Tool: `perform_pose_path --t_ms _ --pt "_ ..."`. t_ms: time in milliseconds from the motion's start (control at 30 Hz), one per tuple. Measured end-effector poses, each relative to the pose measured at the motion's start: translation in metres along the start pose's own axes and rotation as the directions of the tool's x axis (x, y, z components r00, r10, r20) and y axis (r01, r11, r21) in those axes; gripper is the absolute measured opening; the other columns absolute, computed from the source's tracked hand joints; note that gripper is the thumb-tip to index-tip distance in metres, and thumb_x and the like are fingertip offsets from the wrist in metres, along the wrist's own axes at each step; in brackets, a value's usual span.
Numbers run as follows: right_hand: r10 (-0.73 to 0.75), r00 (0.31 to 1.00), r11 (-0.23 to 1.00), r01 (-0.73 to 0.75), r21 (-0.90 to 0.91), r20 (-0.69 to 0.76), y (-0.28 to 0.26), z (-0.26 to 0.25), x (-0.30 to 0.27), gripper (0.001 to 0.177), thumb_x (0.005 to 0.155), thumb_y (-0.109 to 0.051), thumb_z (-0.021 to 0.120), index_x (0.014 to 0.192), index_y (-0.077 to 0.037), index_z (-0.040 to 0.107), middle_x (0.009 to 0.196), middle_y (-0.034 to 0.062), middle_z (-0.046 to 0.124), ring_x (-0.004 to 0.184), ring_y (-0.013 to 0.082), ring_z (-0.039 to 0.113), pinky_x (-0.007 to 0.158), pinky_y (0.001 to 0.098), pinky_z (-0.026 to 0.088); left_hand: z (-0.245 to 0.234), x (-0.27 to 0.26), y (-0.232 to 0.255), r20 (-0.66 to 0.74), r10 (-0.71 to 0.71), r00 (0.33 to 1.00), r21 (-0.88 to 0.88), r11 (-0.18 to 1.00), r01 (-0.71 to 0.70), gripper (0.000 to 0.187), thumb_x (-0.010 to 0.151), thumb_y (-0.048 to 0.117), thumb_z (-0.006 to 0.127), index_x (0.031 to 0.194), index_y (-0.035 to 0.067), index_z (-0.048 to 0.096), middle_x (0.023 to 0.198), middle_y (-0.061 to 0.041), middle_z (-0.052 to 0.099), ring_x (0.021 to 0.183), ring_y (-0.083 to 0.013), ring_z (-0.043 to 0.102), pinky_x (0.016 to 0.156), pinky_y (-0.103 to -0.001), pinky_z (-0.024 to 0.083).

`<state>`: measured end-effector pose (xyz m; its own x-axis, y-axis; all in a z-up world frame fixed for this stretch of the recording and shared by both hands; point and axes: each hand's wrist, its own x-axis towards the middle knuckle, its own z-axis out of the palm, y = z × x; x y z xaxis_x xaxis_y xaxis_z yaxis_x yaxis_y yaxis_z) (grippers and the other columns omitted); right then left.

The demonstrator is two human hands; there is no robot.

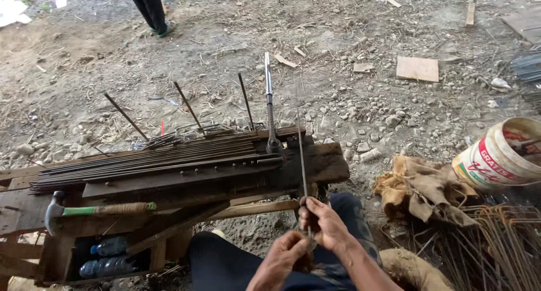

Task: The person bends thin metal rods into rectangular shapes using a manual bending jig. They place the rods into the jig, use a lever to bend the metal, and then remove the finished pieces.

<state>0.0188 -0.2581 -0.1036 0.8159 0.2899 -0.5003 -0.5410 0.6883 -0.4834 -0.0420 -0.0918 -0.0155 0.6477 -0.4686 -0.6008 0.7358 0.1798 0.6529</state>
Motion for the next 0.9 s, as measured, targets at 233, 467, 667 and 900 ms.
perform_pose_path --t_ms 233,467,667,900 --pt "-0.014 1.0 0.975 0.009 -0.222 -0.019 0.012 0.014 -0.003 0.021 0.107 -0.02 0.046 0.102 -0.003 0.058 0.076 0.0128 0.061 0.063 0.0234 0.055 0.059 0.034 0.048 -0.038 0.018 -0.041 -0.042 0.095 0.995 -0.056 0.994 -0.097 0.014 0.104 0.015 0.058 0.108 0.002 0.059 0.067 -0.013 0.063 0.054 -0.0191 0.061 0.051 -0.028 0.047" --pt "-0.08 0.976 0.479 -0.142 -0.867 -0.204 -0.006 0.026 -0.001 0.027 0.096 -0.035 0.058 0.093 -0.011 0.07 0.081 0.0051 0.072 0.073 0.0174 0.064 0.066 0.035 0.05 -0.07 0.036 -0.074 -0.052 0.15 0.987 0.077 0.986 -0.146 0.018 0.103 0.013 0.062 0.087 0.004 0.063 0.067 -0.009 0.067 0.052 -0.0137 0.06 0.05 -0.025 0.048" --pt "-0.306 0.912 -0.232 0.207 -0.95 0.273 -0.002 0.111 0.019 0.032 0.095 -0.036 0.058 0.116 -0.014 0.067 0.114 0.0055 0.069 0.1 0.0266 0.067 0.083 0.0411 0.052 -0.085 -0.007 -0.06 -0.043 0.158 0.986 0.351 0.927 -0.133 0.019 0.098 0.016 0.058 0.081 0.008 0.062 0.067 -0.004 0.066 0.058 -0.0089 0.06 0.059 -0.024 0.047" --pt "0.232 0.535 -0.37 0.821 -0.435 0.813 0.149 0.247 0.125 0.043 0.093 -0.019 0.061 0.132 -0.001 0.055 0.121 0.0182 0.062 0.105 0.0311 0.063 0.088 0.0389 0.055 -0.108 0.008 -0.09 -0.018 0.004 1.0 0.246 0.969 0.001 0.012 0.104 0.012 0.057 0.108 0.002 0.062 0.077 -0.008 0.068 0.065 -0.0138 0.063 0.064 -0.026 0.052"
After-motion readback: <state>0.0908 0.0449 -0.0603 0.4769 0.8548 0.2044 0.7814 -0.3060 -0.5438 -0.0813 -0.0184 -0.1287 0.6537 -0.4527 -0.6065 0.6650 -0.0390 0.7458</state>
